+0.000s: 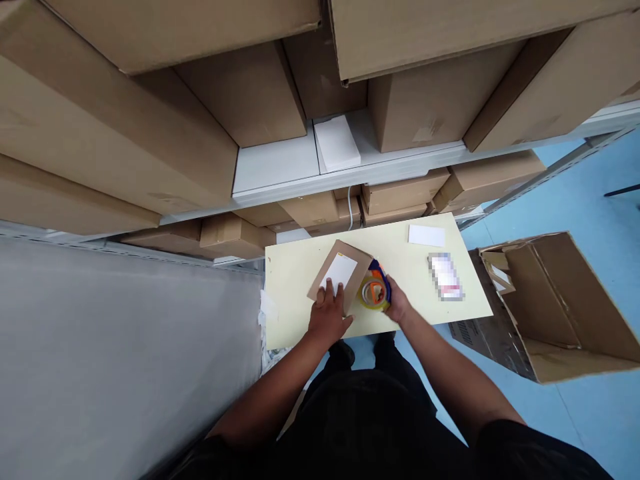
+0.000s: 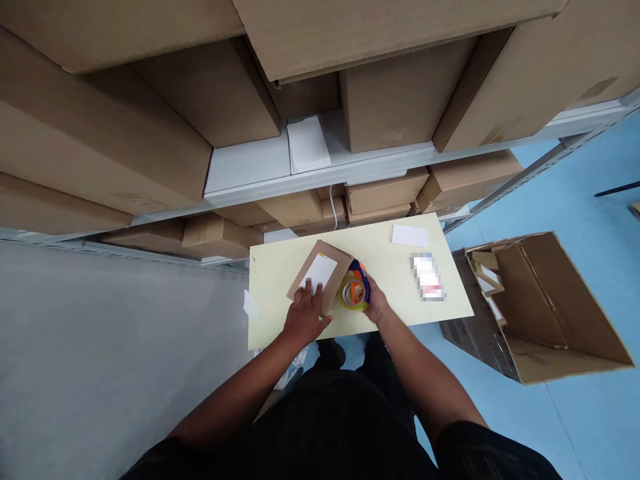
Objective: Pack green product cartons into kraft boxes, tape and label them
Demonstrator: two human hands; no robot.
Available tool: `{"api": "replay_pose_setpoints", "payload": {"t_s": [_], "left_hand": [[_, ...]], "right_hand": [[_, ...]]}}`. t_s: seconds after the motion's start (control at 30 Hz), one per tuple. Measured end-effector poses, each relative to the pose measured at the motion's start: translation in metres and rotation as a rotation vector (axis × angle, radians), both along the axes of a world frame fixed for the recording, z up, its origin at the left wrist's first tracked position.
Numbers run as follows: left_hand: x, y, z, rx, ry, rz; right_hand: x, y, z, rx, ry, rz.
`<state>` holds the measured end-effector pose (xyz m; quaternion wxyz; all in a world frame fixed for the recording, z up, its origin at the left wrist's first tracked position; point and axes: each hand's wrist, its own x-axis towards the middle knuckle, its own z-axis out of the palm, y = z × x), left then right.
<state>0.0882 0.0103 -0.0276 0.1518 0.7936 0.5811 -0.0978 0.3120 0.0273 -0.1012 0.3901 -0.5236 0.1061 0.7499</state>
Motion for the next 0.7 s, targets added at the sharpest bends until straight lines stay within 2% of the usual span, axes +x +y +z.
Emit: {"api": "replay_pose_setpoints", "payload": {"t_s": [0.1,0.17,0.23,0.33,0.43,0.5,0.6,0.7], "left_hand": [[-0.021,0.001,0.002,0.004,-0.023,-0.155],[-0.034,0.010,0.000,0.036,-0.030,-0.218],[-0.040,0.020,-0.004,0.071,-0.027,-0.227],[-0.038,0.025,-0.010,0.090,-0.021,-0.173],[-0.033,0.022,-0.013,0.090,-0.032,-0.134],[-0.031,0.020,-0.013,0.089,-0.040,-0.116],[-0.029,0.019,-0.013,0.093,-0.055,-0.096],[-0.024,0.019,-0.015,0.095,-0.071,-0.070]], "right_hand": [[0.030,0.052,0.008,0.016,-0.051,0.177],[0.038,0.074,0.011,0.033,-0.025,0.283],[0.037,0.085,0.011,0.044,0.013,0.347],[0.027,0.085,0.007,0.028,0.010,0.370],[0.021,0.071,0.003,0.014,-0.020,0.345],[0.020,0.052,0.001,0.017,-0.052,0.319],[0.016,0.005,0.001,0.041,-0.112,0.253],[0.006,-0.056,-0.002,0.017,-0.097,0.184]]}}
